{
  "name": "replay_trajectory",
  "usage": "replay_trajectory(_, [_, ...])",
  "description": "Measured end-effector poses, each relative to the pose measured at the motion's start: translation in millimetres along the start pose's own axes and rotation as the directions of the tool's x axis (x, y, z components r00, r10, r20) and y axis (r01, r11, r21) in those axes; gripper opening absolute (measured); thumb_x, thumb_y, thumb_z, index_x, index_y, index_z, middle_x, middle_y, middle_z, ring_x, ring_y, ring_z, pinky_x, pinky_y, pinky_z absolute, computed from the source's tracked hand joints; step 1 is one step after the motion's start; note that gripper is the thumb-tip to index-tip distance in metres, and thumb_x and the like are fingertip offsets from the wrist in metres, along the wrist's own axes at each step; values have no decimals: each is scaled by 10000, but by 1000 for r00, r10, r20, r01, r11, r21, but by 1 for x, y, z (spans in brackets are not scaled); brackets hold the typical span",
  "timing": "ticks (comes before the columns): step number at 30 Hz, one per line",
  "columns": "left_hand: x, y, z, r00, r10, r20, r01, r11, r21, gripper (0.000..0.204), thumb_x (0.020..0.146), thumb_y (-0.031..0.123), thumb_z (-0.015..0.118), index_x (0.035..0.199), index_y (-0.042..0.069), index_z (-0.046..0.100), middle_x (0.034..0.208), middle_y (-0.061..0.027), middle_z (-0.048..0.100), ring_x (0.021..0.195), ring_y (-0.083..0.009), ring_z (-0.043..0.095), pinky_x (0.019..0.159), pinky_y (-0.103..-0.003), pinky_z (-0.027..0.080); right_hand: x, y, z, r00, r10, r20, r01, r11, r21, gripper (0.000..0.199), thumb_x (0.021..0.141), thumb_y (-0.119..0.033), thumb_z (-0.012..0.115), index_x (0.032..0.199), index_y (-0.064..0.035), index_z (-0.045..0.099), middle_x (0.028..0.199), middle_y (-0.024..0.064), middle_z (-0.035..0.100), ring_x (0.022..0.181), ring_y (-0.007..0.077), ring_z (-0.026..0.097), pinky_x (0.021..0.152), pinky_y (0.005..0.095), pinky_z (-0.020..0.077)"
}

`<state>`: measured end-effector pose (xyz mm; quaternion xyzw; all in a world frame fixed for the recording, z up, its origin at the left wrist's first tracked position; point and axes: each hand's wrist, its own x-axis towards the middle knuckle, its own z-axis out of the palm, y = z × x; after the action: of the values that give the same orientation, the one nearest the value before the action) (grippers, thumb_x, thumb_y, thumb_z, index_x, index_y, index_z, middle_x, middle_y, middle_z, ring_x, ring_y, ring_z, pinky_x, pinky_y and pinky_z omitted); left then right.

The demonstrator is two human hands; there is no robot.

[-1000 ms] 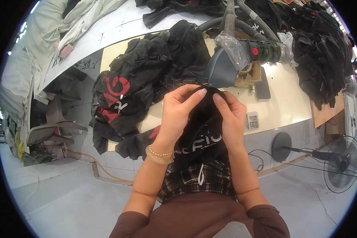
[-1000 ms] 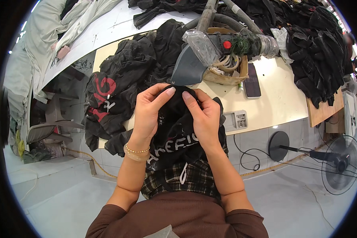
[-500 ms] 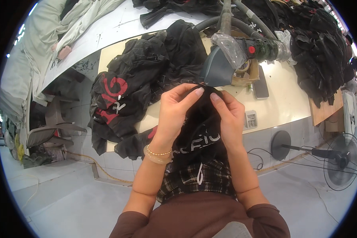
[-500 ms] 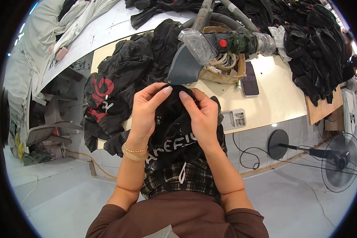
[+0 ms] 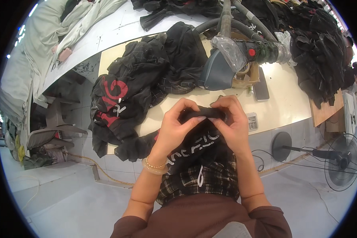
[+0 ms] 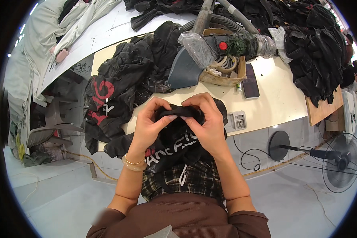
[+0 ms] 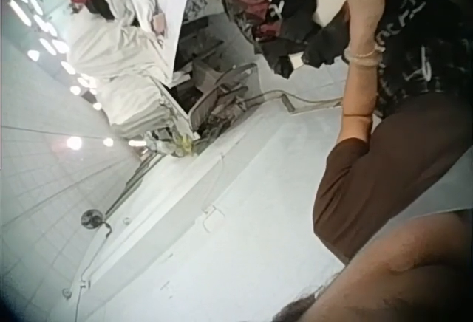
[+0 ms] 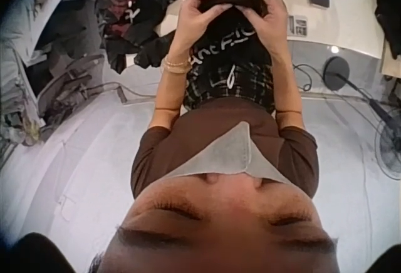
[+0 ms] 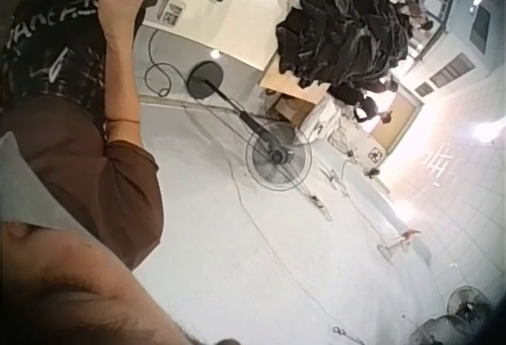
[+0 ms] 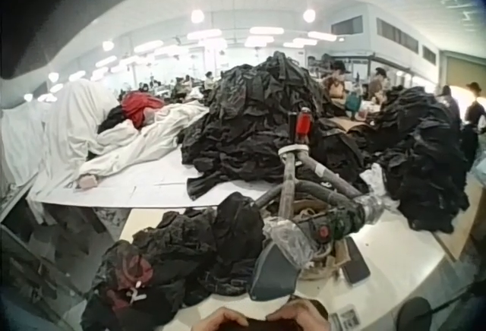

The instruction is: The recorder is inspecting black t-shirts at a manufacturing workbench, aligning edges and checking for defects.

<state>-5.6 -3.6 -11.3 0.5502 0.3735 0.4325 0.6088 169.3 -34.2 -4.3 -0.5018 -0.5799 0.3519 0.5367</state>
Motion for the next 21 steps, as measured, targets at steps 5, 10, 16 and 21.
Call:
replay_trajectory(5, [-6, 4, 2, 998, 56, 13, -56, 998, -27, 233, 790, -22, 707, 983, 3, 580, 918, -15, 611, 865, -89, 568, 793, -232, 466, -2, -2, 1, 1000, 8, 13, -9, 996, 86, 291, 722, 44, 696, 994, 0, 601, 1025, 89, 544, 921, 194, 576, 834, 296, 470])
replay_trajectory(10, [-8, 3, 1, 1000, 11, -25, -13, 996, -83, 217, 789, -59, 685, 987, -9, 611, 936, -31, 648, 882, -97, 600, 802, -233, 488, 0, -13, -3, 993, -19, 115, 17, 1000, 24, 296, 719, -13, 748, 982, 4, 613, 1019, 94, 552, 946, 211, 571, 852, 312, 470])
replay_trajectory(16, [-6, 3, 5, 1000, 4, -31, -5, 1000, -15, 189, 790, -77, 657, 964, -14, 615, 910, -30, 657, 863, -95, 610, 803, -233, 491, -1, -22, 1, 988, -136, 72, 148, 972, -180, 193, 744, -52, 749, 908, -22, 651, 930, 79, 576, 911, 231, 566, 791, 329, 462])
replay_trajectory(21, [-5, 1, 6, 998, 11, -65, -11, 1000, 4, 208, 770, -71, 654, 965, -17, 607, 917, -35, 655, 867, -97, 605, 807, -242, 492, -1, -16, 6, 991, -133, 18, 134, 975, -178, 121, 776, 12, 692, 866, -5, 613, 837, 73, 572, 783, 213, 547, 680, 311, 450])
